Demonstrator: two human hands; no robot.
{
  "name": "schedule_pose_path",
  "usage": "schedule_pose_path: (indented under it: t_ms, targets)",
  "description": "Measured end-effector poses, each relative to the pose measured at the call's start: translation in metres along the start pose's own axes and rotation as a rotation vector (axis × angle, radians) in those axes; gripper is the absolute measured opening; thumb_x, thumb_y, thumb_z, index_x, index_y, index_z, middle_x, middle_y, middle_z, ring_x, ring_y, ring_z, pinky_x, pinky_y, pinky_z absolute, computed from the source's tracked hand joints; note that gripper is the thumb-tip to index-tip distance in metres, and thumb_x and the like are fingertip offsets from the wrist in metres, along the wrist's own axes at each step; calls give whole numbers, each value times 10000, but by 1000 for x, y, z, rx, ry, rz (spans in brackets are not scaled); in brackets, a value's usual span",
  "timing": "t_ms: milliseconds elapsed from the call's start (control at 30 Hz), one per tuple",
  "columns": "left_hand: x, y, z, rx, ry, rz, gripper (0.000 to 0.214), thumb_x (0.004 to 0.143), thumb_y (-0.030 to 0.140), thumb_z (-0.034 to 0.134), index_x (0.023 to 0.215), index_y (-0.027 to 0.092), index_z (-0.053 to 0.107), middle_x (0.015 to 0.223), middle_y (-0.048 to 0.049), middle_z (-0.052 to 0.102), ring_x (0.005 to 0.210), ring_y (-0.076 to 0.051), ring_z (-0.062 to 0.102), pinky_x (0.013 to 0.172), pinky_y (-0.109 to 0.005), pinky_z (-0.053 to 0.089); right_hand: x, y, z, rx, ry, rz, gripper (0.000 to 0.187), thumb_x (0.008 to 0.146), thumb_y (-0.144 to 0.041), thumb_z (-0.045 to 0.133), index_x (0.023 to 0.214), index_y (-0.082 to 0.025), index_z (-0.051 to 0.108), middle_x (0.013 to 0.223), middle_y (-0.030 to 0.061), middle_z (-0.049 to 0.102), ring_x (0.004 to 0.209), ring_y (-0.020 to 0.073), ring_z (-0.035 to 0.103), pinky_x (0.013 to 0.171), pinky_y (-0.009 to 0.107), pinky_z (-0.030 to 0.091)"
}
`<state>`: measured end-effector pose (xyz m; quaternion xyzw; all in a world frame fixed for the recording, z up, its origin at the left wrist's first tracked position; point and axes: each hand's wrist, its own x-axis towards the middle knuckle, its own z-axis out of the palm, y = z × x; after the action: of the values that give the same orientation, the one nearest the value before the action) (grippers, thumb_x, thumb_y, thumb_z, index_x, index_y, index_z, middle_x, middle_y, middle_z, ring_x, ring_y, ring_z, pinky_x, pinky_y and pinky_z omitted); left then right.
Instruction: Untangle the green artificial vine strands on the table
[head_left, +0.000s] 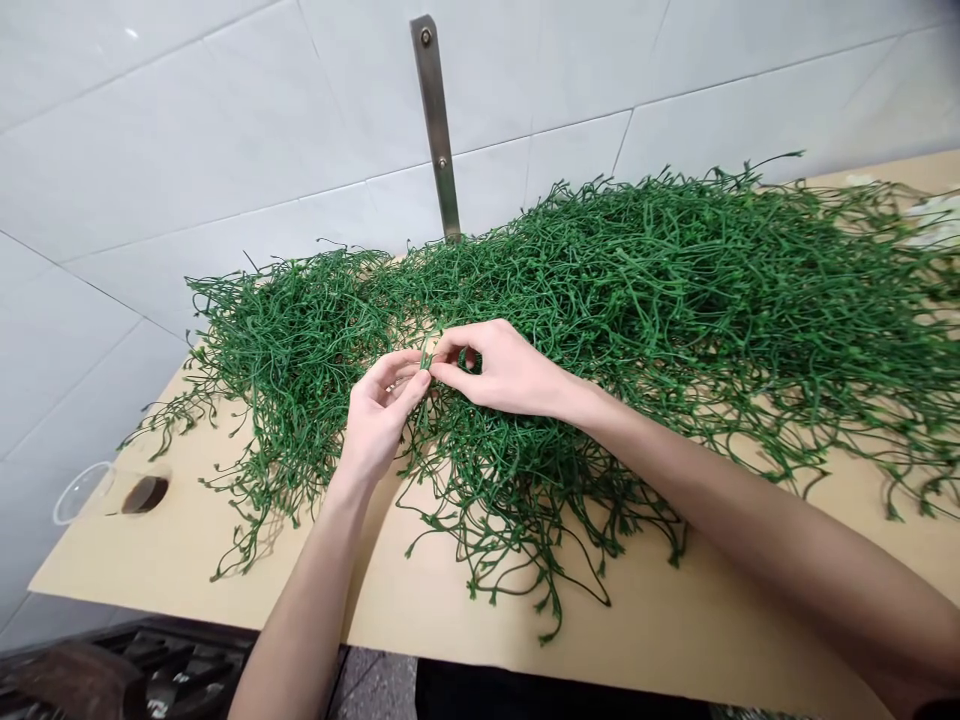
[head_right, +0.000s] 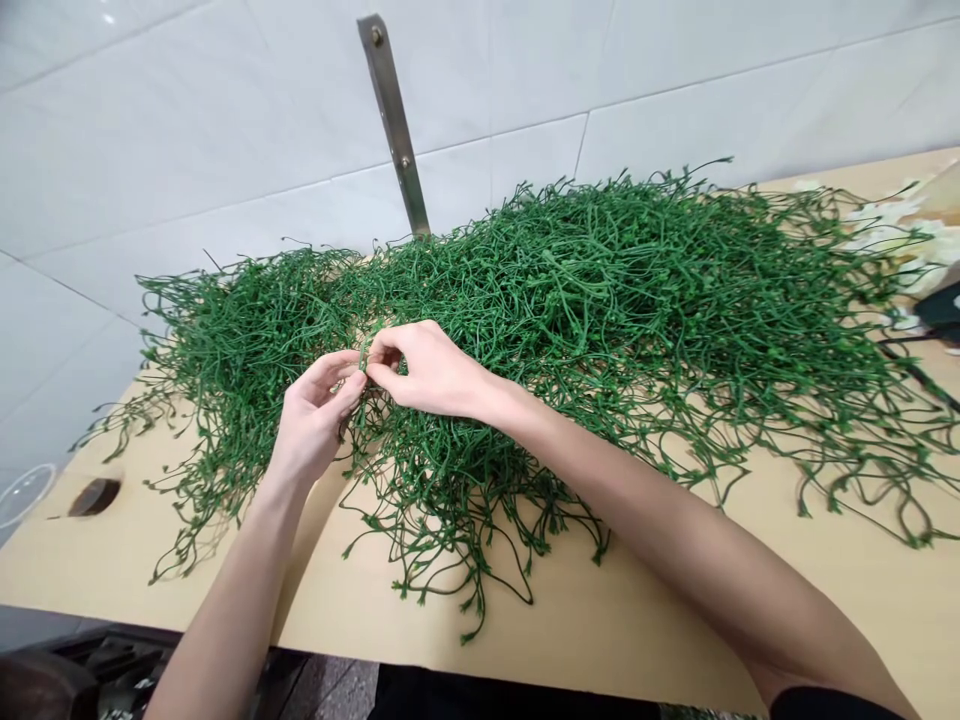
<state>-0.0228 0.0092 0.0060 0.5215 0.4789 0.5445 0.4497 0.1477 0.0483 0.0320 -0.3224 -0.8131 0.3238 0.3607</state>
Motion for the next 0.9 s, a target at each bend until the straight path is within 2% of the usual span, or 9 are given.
schedule_pose_path:
  t_ms: [167, 267, 367, 467, 633, 767, 900]
  targets:
    - [-1, 1, 0, 38, 63, 57, 236, 716, 282, 778, 921, 208, 686, 804, -1, 667, 743, -109, 597, 735, -240, 488, 0, 1, 4, 88, -27, 26, 114, 835, -191, 555, 797, -121, 636, 754, 11, 642, 654, 88, 521, 679, 238, 405]
    - [-1, 1, -1, 23, 72, 70, 224, 717, 282, 776, 909, 210, 685, 812, -2, 675, 741, -111, 604, 733, -241, 490, 1, 2, 5, 213, -49, 62, 76, 776, -191, 624, 796, -119, 634, 767, 16, 639, 696, 98, 550, 695, 241, 429]
    - [-1, 0, -2, 38, 77, 86, 224, 723, 290, 770, 911, 208, 681, 851, -13, 683, 760, -120, 611, 734, -248, 494, 2, 4, 2, 280, -70, 127, 149, 730, -171, 657, 861, -101, 653, 747, 10, 622, 668, 93, 535, 656, 235, 429]
    - [0, 0, -2, 68, 48, 82, 237, 738, 307, 757, 936, 202, 680, 893, -29, 691, 791, -129, 614, 747, -254, 496, 3, 5, -2, 214, -76, 148, 174, 766, -170, 611, 908, -96, 680, 712, -3, 592, 630, 83, 481, 616, 234, 386]
    - [0, 2, -2, 79, -9, 70, 280, 756, 346, 742, 991, 210, 677, 908, -36, 693, 822, -146, 620, 754, -265, 497, 3, 3, -4, 200, -133, 129, 107, 790, -202, 587, 795, -114, 649, 656, -32, 528, 590, 68, 409, 579, 230, 336]
    - [-1, 2, -2, 32, -42, 72, 342, 768, 341, 734, 1066, 224, 614, 833, -13, 662, 799, -135, 614, 756, -255, 486, 3, 2, -3, 306, -159, 133, 99, 729, -213, 646, 753, -128, 602, 667, -37, 542, 600, 68, 446, 594, 226, 366]
    - [-1, 2, -3, 46, -75, 67, 308, 784, 331, 719, 1046, 224, 599, 880, -19, 656, 828, -133, 613, 775, -248, 477, 4, 3, -3, 460, -115, 216, 112, 654, -187, 674, 727, -118, 624, 667, -17, 597, 631, 91, 519, 637, 249, 413]
